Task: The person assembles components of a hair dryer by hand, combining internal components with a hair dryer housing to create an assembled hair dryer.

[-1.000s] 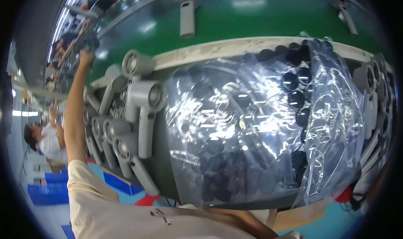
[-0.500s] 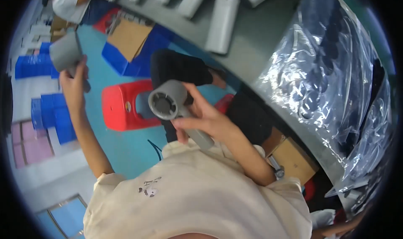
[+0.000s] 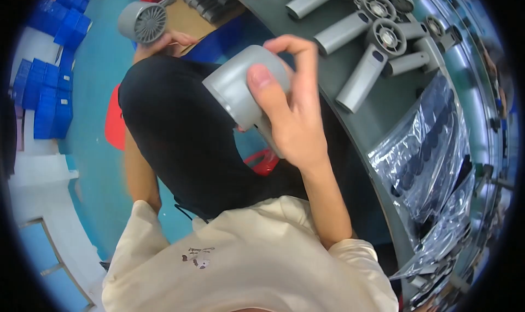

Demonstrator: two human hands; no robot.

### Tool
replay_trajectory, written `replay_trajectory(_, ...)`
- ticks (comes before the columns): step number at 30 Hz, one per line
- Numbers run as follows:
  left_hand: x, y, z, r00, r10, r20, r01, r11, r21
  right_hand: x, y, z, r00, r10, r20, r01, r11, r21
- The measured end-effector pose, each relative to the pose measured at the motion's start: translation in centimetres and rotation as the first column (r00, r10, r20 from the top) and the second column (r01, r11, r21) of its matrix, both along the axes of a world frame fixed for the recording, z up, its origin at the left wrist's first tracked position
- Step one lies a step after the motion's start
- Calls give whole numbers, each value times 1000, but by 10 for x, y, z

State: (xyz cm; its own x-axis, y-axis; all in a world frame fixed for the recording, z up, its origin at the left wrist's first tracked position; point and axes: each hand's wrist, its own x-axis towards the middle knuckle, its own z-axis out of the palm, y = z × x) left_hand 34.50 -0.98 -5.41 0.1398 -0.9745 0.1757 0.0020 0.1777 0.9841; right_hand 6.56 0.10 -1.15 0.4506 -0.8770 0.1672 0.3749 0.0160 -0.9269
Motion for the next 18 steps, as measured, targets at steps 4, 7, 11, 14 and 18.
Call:
replay_trajectory(4,-59,-24,10,888,-399,-228,303,881,-364,-1,-17,10,979,-197,-46,140,825,-548)
replay_trajectory(7,-74,-17,18,812,-476,-337,341,857,-387,-3,-11,16,968,-250,-20,197,807,-556)
replay_trajectory(11,-93,-17,30,872,-383,-304,266,893,-363,-5,-11,29,932,-362,-25,276,753,-598)
replay_trajectory(14,-96,-18,34,933,-214,-288,138,955,-264,-2,-11,29,886,-455,-91,275,674,-686)
replay_trajectory(18,-93,-19,38,948,-222,-228,165,956,-243,-5,-13,30,888,-452,-80,282,674,-683)
